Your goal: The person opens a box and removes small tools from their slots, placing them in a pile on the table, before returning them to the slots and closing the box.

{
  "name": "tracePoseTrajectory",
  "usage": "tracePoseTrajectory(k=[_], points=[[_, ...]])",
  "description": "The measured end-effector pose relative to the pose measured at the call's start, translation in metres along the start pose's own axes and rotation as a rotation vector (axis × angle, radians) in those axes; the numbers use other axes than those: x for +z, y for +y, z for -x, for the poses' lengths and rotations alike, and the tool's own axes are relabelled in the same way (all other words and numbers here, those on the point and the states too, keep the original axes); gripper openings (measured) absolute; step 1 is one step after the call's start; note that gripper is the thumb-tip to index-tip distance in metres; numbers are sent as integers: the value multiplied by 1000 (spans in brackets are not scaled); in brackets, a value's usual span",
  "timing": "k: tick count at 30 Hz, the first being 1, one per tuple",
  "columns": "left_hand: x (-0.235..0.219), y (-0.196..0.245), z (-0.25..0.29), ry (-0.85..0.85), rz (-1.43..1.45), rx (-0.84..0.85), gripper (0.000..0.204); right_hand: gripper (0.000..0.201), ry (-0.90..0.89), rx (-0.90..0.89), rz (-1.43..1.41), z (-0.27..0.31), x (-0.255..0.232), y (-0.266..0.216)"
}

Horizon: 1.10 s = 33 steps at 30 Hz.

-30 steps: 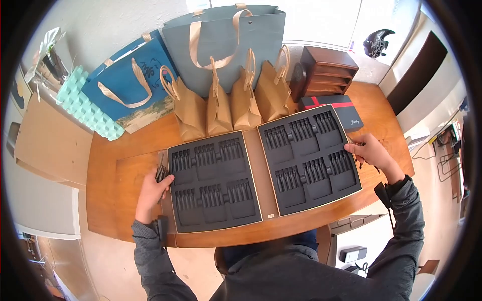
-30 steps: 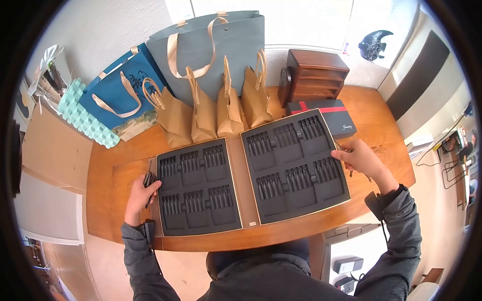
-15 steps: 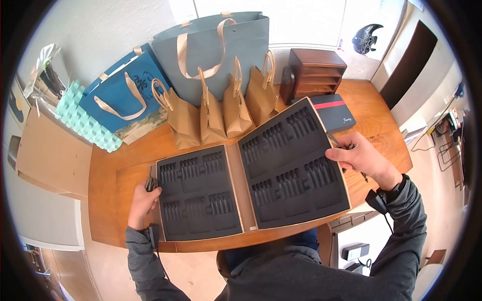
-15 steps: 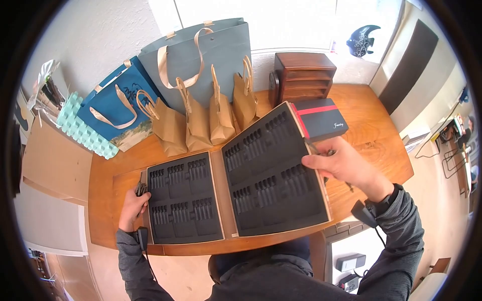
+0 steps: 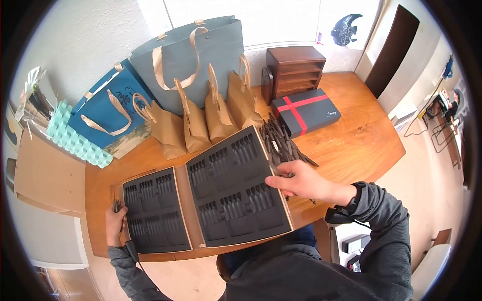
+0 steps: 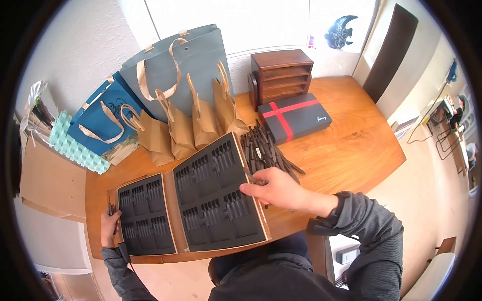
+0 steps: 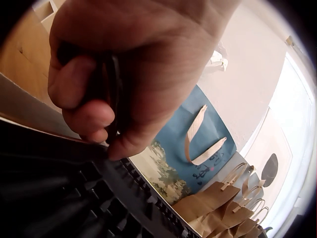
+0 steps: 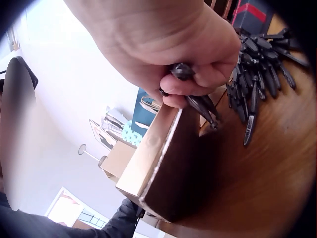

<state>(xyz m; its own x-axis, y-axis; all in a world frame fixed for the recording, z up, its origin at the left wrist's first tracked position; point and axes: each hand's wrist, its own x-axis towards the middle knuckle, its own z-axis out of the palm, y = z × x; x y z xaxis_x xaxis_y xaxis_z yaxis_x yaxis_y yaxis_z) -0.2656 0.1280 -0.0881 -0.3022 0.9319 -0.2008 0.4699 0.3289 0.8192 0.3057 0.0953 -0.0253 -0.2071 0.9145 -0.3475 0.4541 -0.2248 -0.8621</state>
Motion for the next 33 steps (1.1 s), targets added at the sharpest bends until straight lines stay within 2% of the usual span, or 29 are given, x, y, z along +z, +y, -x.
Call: tracePoseTrajectory(k=[6,8,11,14,17,20,23,33], points=[[-36,-27,-20,82,-116,-10,8,54,-138,34,180,-21,32,4],[-46,-33,-25,112,-207,-45,11,52,-142,21,267,-23,37,-8],[-52,-38,-26,154,-298,-47,15,52,-149,22,372,-41,45,3],[-48,-38,-21,182,-280,-42,16,53,-168,-23,445,-46,43,2],[-46,-40,-20,202,-270,-19,16,53,-138,-133,788,-50,46,0],[-42,-34,-17,210,-260,-28,16,44,-177,-140,896,-47,44,-16],[-39,-28,-10,208,-242,-59,17,41,-152,-216,968,-48,44,-13],[-13,0,12,103,-166,-52,19,46,-39,-157,1036,-41,24,9]])
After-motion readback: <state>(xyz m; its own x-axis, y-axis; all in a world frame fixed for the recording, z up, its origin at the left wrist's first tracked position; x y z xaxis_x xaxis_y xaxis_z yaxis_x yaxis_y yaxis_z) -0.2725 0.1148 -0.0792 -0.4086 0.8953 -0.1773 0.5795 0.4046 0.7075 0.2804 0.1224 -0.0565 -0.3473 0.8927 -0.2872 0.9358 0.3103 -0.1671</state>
